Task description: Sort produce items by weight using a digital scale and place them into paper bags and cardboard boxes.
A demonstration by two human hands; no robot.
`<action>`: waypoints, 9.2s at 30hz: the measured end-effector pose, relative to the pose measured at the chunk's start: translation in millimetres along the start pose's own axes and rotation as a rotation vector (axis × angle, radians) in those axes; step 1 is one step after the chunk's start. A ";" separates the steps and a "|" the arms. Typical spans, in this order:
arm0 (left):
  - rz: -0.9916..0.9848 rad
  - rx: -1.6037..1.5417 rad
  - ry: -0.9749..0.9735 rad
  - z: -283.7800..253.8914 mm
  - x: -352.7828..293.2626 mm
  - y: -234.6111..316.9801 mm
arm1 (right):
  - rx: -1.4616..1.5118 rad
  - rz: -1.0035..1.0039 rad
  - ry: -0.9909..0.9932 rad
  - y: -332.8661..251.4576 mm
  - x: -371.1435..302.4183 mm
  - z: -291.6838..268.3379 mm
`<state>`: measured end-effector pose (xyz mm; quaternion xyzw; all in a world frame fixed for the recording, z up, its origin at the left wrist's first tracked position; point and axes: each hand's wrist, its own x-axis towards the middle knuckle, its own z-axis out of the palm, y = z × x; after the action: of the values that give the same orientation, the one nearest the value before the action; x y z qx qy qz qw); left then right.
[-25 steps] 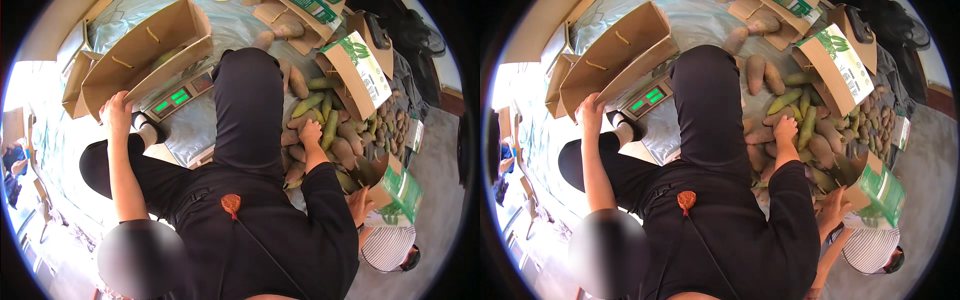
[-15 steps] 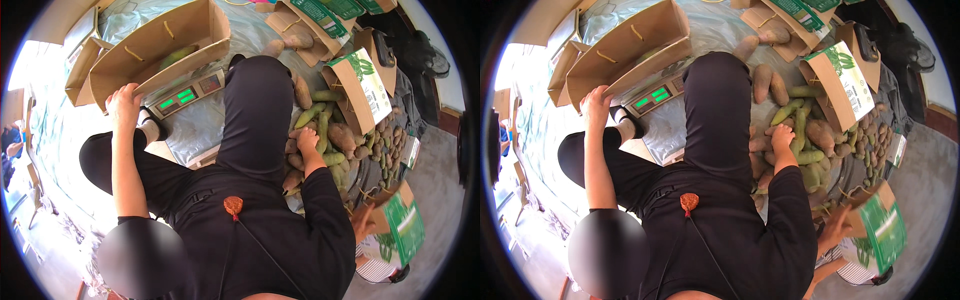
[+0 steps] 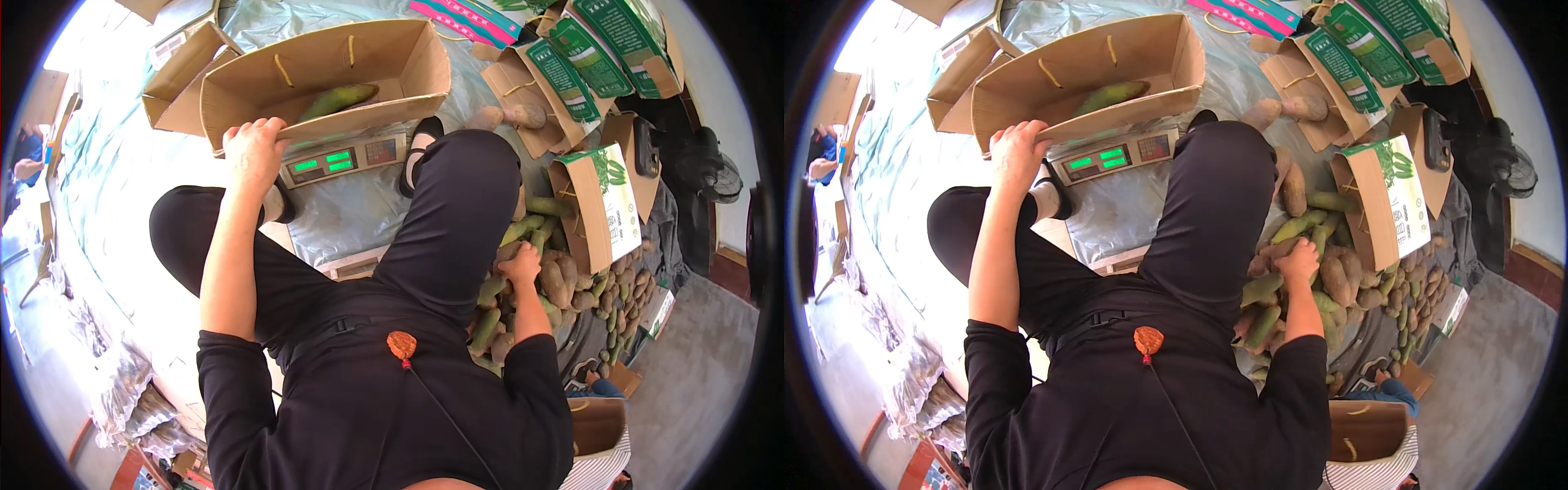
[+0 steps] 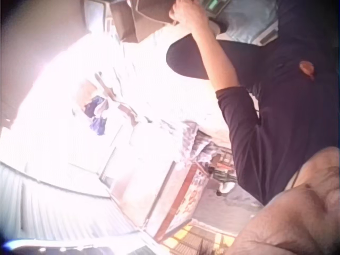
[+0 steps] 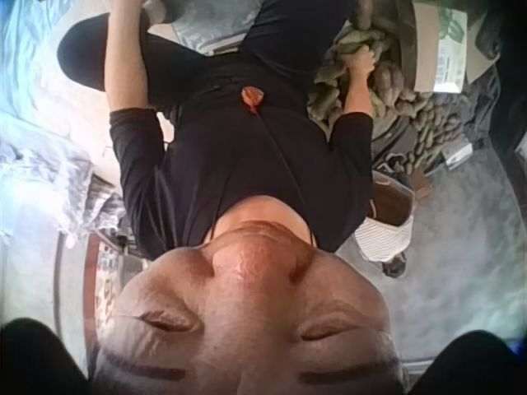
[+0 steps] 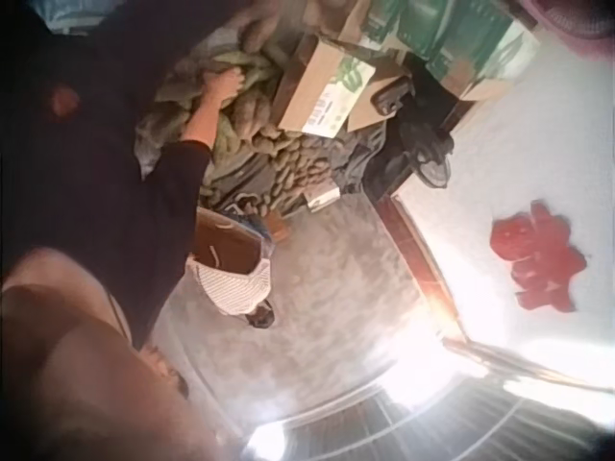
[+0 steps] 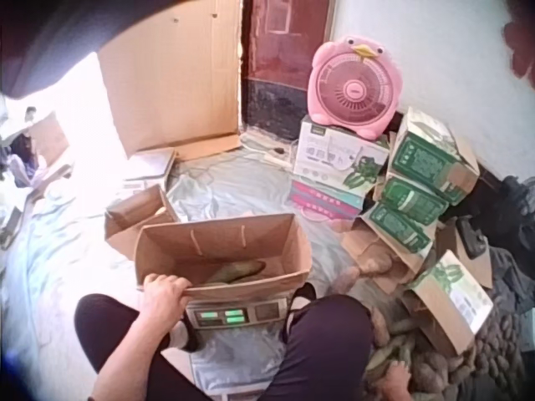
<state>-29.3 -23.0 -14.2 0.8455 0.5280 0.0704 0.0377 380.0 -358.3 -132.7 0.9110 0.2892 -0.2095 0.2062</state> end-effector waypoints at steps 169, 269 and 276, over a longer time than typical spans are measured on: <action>0.021 0.059 -0.014 3.6 1.7 -0.9 | 1.281 -0.050 -0.350 -35.3 6.6 89.8; -0.051 -0.098 0.026 -7.7 -6.7 -8.0 | 0.836 -1.324 0.056 -197.2 -42.9 -322.9; -0.071 -0.132 -0.028 -9.9 -6.9 -8.8 | 0.363 -1.397 0.190 -309.7 -41.5 -312.1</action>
<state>-41.7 -25.5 -6.2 0.8228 0.5513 0.0919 0.1030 241.0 10.1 67.4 0.5478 0.7807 -0.2570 -0.1562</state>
